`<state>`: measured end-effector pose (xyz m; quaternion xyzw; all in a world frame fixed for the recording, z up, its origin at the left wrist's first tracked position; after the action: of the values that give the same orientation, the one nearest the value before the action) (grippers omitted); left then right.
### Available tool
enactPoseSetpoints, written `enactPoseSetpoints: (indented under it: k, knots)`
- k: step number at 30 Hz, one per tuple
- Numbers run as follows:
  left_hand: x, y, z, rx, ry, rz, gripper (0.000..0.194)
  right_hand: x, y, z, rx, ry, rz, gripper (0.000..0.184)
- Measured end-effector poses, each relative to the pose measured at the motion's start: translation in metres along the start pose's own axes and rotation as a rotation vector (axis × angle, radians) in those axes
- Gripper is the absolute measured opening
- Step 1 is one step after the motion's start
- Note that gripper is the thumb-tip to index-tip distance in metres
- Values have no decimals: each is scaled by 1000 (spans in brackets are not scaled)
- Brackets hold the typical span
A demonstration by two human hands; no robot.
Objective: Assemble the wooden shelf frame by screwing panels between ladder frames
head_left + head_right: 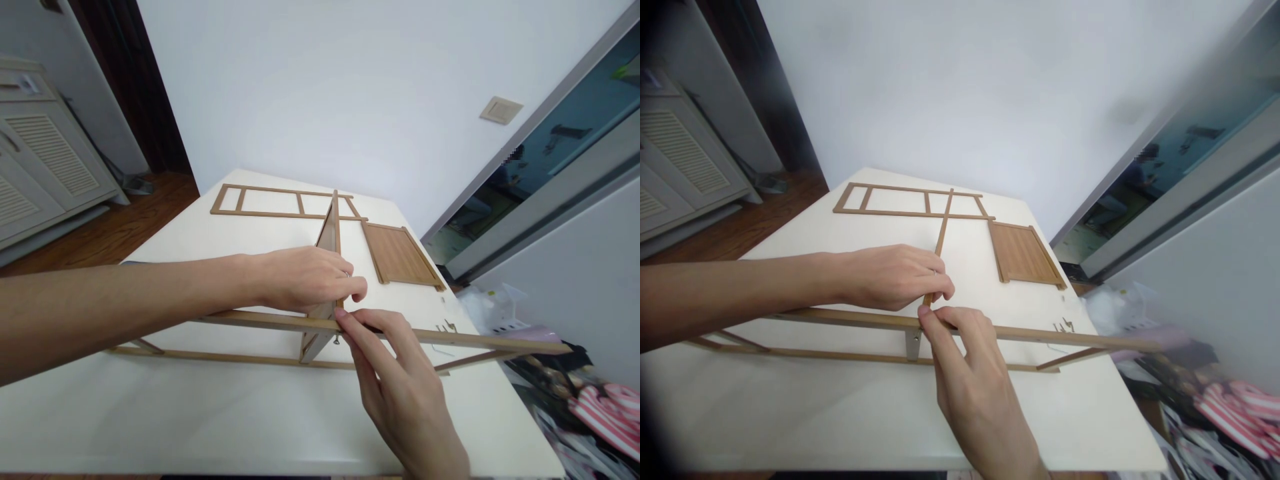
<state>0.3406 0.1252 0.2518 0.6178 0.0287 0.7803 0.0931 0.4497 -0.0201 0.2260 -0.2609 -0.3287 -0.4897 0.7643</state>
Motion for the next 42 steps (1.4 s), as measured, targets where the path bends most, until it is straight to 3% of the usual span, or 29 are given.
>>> enactPoseSetpoints:
  k: [6,9,14,18,21,26,31,35,39,42]
  knots:
    - [3,0,-4,-30,-48,-59,25,1,1,2,-2,7,15,42]
    - [14,-2,-10,-20,-5,-74,26,0,2,3,-9,-2,19,41]
    - [38,12,-28,237,32,-89,39,1,2,4,-14,7,24,38]
    - [35,35,-42,389,-98,-156,47,2,2,5,-7,8,37,36]
    - [21,40,-46,409,-152,-164,60,1,2,7,-1,14,41,36]
    - [9,36,-44,403,-85,-136,51,1,4,8,-11,-3,27,36]
    - [13,40,-39,345,-35,-130,33,5,2,11,20,-48,-2,31]
    - [11,40,-37,294,-38,-124,29,7,1,15,27,-115,12,27]
    - [17,38,-36,282,-57,-193,39,6,2,16,23,-142,67,26]
    - [30,30,-33,310,-159,-300,49,5,3,17,25,-134,75,24]
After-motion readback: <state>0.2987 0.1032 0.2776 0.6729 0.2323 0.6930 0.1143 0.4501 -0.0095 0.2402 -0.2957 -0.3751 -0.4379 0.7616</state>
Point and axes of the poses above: each hand's wrist, its own z-axis towards the middle knuckle, its own x-axis out of the back of the hand, y = z × x, the point moved 4 cm from there along z, towards the middle knuckle, and after that the axes turned 9 degrees about -z, right-handed, at the moved point
